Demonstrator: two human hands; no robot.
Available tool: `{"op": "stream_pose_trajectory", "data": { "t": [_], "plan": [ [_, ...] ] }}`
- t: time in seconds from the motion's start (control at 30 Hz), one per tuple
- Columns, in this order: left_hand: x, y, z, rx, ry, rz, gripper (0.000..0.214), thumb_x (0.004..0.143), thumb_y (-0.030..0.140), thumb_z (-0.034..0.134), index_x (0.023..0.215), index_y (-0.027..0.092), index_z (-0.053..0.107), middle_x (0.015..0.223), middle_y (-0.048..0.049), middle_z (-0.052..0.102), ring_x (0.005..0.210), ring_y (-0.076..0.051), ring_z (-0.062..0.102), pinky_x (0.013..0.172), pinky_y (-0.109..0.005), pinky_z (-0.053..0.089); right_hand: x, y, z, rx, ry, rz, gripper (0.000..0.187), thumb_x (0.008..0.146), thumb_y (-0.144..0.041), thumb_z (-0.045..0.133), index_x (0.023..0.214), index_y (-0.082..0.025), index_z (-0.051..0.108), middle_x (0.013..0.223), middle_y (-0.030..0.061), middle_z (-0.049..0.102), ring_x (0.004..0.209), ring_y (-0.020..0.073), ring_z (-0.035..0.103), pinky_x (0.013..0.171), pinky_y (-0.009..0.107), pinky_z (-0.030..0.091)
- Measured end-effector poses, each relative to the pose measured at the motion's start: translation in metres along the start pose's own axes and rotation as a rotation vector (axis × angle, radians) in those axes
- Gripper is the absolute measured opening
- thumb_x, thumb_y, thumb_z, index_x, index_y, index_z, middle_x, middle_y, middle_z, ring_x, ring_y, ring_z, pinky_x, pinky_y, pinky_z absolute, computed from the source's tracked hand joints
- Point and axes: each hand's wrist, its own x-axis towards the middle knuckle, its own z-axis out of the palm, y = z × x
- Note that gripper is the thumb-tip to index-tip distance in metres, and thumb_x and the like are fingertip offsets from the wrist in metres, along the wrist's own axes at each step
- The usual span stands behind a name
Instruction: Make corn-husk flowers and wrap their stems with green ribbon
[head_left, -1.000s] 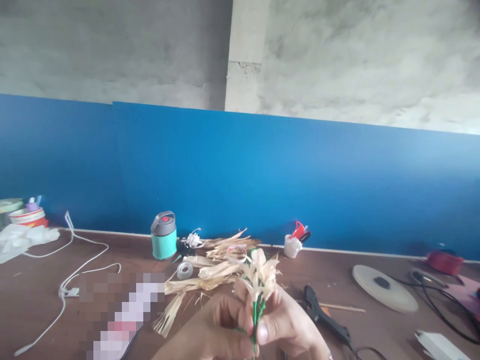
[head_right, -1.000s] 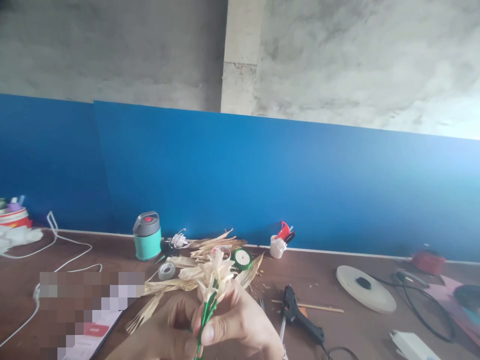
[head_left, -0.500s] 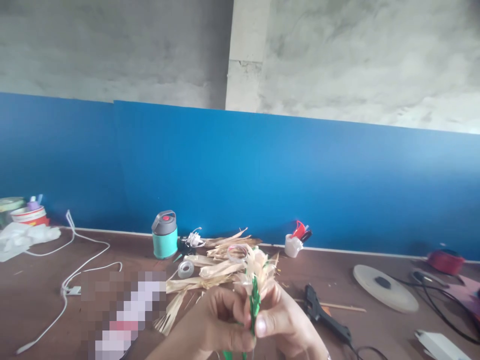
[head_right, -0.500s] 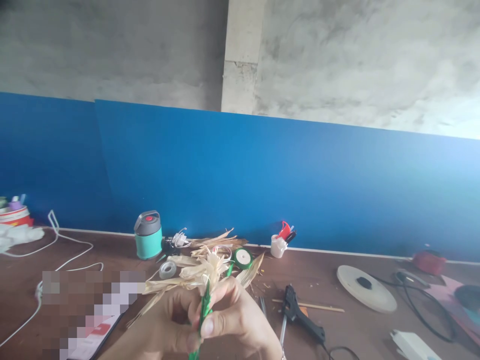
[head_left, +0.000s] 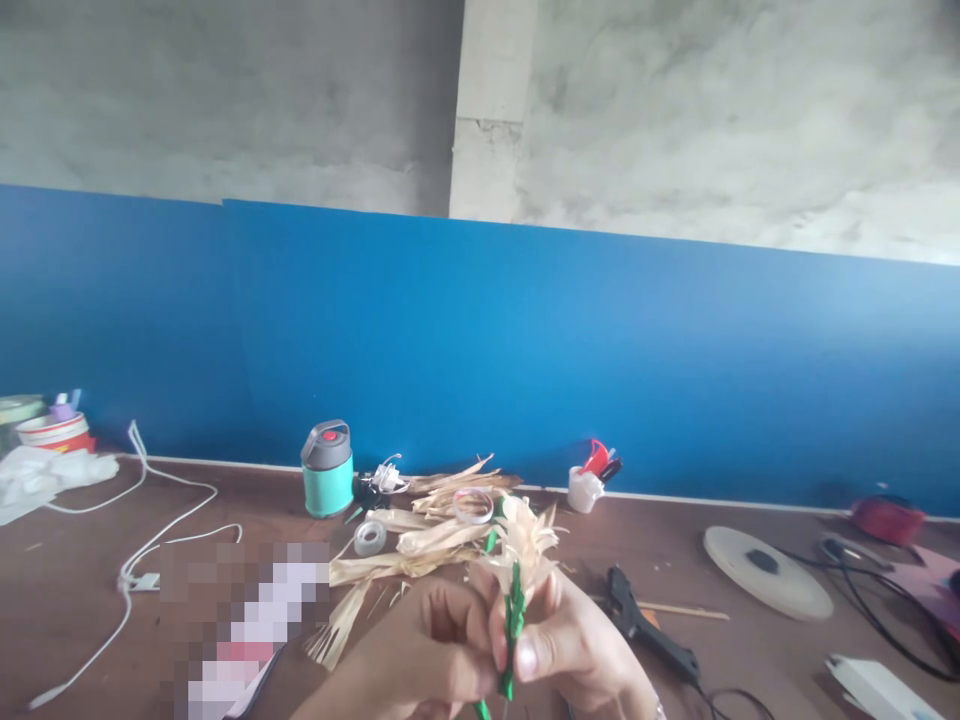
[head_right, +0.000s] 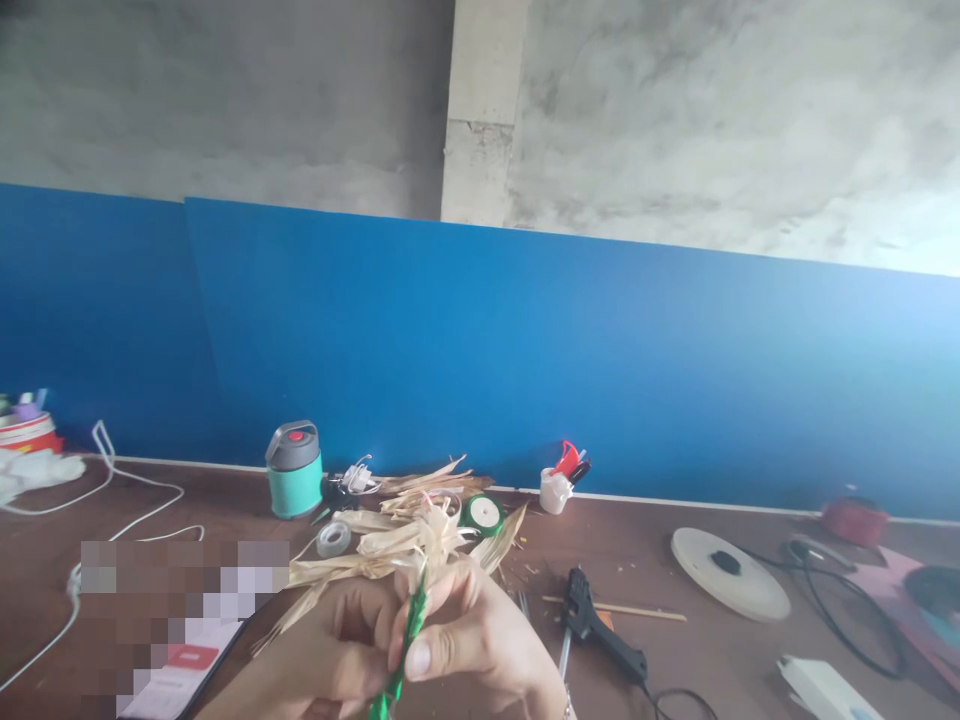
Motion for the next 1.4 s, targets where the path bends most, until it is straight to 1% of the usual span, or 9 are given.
{"op": "stream_pose_trajectory", "data": {
  "t": [0.17, 0.3, 0.47, 0.67, 0.77, 0.93, 1.03, 1.2, 1.4],
  "plan": [
    [0.0, -0.002, 0.012, 0.047, 0.098, 0.093, 0.015, 0.052, 0.012, 0.079, 0.053, 0.015, 0.065, 0.054, 0.0028, 0.058, 0.049, -0.006, 0.046, 0.049, -0.02, 0.029, -0.001, 0.003, 0.006, 0.039, 0.03, -0.027, 0.02, 0.057, -0.029, 0.084, 0.054, -0.013, 0.072, 0.059, 0.0006, 0.055, 0.055, 0.0106, 0.047, 0.051, 0.022, 0.031],
    [-0.006, 0.006, 0.024, 0.103, 0.124, 0.136, 0.015, 0.054, 0.012, 0.072, 0.054, 0.016, 0.057, 0.054, 0.0058, 0.051, 0.05, -0.005, 0.038, 0.052, -0.021, 0.029, 0.0, 0.002, 0.006, 0.015, 0.045, -0.024, 0.018, 0.057, -0.028, 0.085, 0.058, -0.013, 0.074, 0.06, 0.0004, 0.057, 0.056, 0.0111, 0.048, 0.053, 0.023, 0.035],
    [-0.011, 0.012, 0.028, 0.303, 0.287, 0.116, 0.022, 0.055, 0.008, 0.061, 0.052, 0.02, 0.043, 0.052, 0.0076, 0.042, 0.051, -0.007, 0.032, 0.05, -0.024, 0.022, 0.001, -0.001, 0.005, -0.029, 0.054, -0.003, 0.017, 0.061, -0.029, 0.082, 0.064, -0.013, 0.077, 0.061, 0.0016, 0.057, 0.059, 0.0135, 0.049, 0.063, 0.028, 0.041],
    [-0.004, 0.012, 0.016, 0.034, 0.047, 0.05, 0.008, 0.053, 0.014, 0.066, 0.054, 0.017, 0.059, 0.048, 0.0068, 0.048, 0.042, -0.005, 0.033, 0.044, -0.023, 0.017, -0.003, -0.005, 0.002, -0.075, 0.097, 0.031, 0.019, 0.06, -0.031, 0.083, 0.066, -0.015, 0.076, 0.062, 0.0003, 0.056, 0.058, 0.0124, 0.048, 0.06, 0.027, 0.036],
    [-0.002, 0.011, 0.012, -0.013, 0.059, 0.051, 0.008, 0.053, 0.012, 0.069, 0.051, 0.017, 0.062, 0.045, 0.007, 0.049, 0.038, -0.003, 0.033, 0.042, -0.023, 0.015, -0.003, -0.009, 0.003, -0.083, 0.067, 0.074, 0.018, 0.061, -0.031, 0.083, 0.068, -0.015, 0.077, 0.062, 0.0001, 0.056, 0.059, 0.0121, 0.047, 0.06, 0.026, 0.036],
    [-0.002, 0.007, 0.008, -0.012, 0.058, -0.018, 0.007, 0.056, 0.018, 0.073, 0.056, 0.016, 0.066, 0.044, 0.0055, 0.052, 0.033, -0.002, 0.028, 0.039, -0.024, 0.011, -0.002, -0.006, 0.004, 0.01, 0.093, 0.035, 0.015, 0.058, -0.027, 0.085, 0.065, -0.015, 0.078, 0.06, 0.0009, 0.059, 0.058, 0.0119, 0.05, 0.058, 0.025, 0.039],
    [0.001, 0.0, 0.007, -0.035, 0.056, 0.057, 0.021, 0.052, 0.023, 0.079, 0.051, 0.016, 0.059, 0.044, 0.0061, 0.048, 0.037, -0.003, 0.032, 0.042, -0.022, 0.015, 0.0, -0.004, 0.005, 0.018, 0.095, 0.026, 0.011, 0.06, -0.025, 0.084, 0.065, -0.017, 0.078, 0.061, 0.0012, 0.061, 0.057, 0.0114, 0.049, 0.057, 0.025, 0.038],
    [0.004, -0.005, 0.005, 0.08, 0.183, 0.128, 0.03, 0.054, 0.026, 0.079, 0.052, 0.017, 0.05, 0.048, 0.007, 0.043, 0.045, -0.005, 0.033, 0.047, -0.022, 0.02, 0.002, -0.005, 0.006, -0.026, 0.177, 0.015, 0.014, 0.058, -0.026, 0.085, 0.06, -0.015, 0.076, 0.059, 0.0006, 0.061, 0.057, 0.0114, 0.05, 0.06, 0.026, 0.04],
    [0.006, -0.005, 0.003, 0.369, 0.386, 0.236, 0.027, 0.064, 0.023, 0.07, 0.053, 0.019, 0.046, 0.051, 0.0046, 0.051, 0.051, -0.009, 0.04, 0.05, -0.023, 0.027, 0.0, -0.004, -0.003, -0.239, 0.403, 0.047, 0.024, 0.056, -0.032, 0.087, 0.056, -0.014, 0.072, 0.055, -0.0004, 0.062, 0.052, 0.0088, 0.048, 0.053, 0.022, 0.035]
  ]
}}
